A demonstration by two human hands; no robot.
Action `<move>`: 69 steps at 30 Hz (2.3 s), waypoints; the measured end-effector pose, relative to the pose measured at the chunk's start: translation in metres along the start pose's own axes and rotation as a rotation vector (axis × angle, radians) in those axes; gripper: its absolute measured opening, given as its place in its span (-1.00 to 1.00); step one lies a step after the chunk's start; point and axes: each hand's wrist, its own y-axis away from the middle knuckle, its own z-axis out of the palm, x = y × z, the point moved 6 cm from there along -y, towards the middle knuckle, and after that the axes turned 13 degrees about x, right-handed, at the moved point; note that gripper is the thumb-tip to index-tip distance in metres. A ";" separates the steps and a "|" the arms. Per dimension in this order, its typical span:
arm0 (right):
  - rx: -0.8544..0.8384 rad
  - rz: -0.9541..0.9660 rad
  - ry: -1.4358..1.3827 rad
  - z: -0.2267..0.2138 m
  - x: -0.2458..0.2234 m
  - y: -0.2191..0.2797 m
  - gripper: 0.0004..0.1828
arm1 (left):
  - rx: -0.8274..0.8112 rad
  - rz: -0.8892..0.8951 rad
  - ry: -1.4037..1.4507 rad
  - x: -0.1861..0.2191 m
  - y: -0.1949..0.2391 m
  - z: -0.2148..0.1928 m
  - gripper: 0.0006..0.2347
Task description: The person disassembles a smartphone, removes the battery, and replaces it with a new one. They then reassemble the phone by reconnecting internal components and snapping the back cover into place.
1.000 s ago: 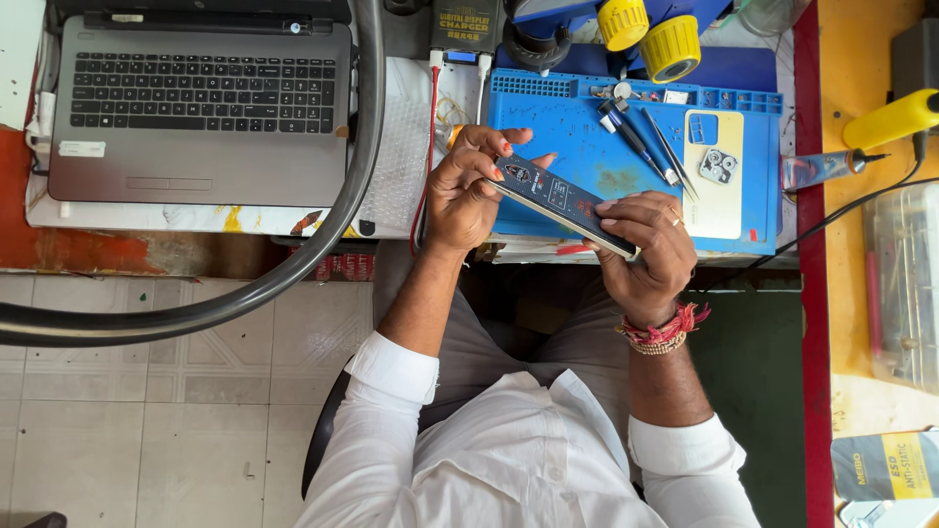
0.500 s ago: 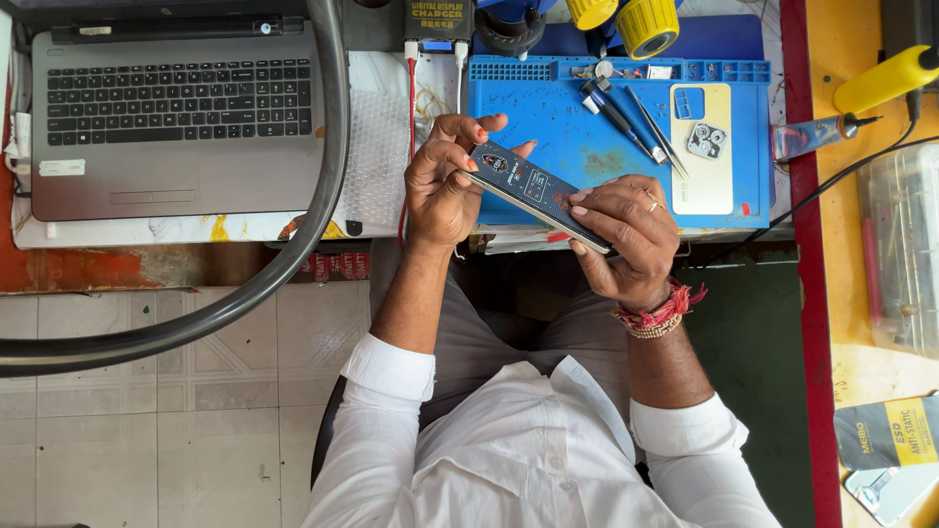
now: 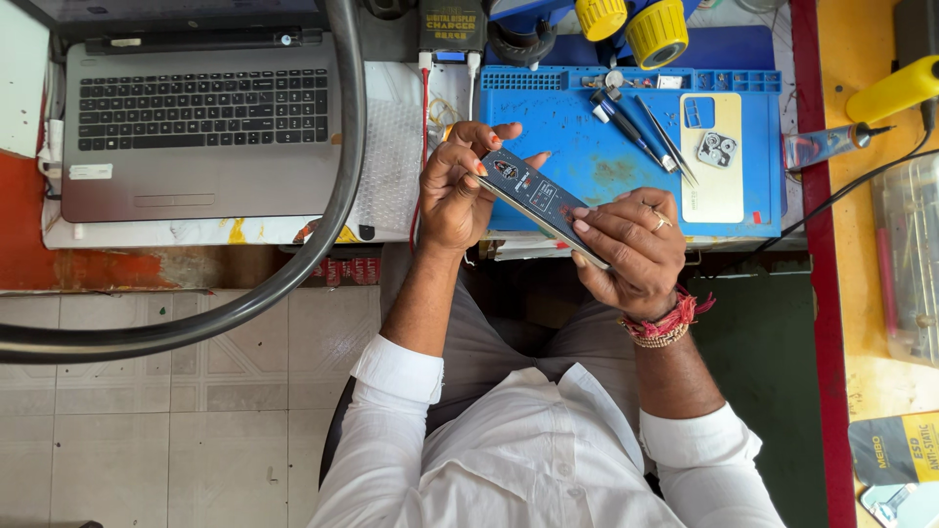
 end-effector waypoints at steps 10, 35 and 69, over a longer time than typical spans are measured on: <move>-0.063 0.091 0.071 0.010 -0.005 -0.005 -0.67 | -0.059 0.119 -0.173 0.008 0.001 0.006 -0.88; 0.099 0.063 0.142 0.008 0.009 0.029 -0.74 | -0.071 0.019 -0.073 -0.001 0.013 0.020 -0.09; -0.007 -0.005 0.138 0.003 0.001 0.017 -0.68 | -0.229 0.226 -0.491 0.035 0.024 0.012 -0.61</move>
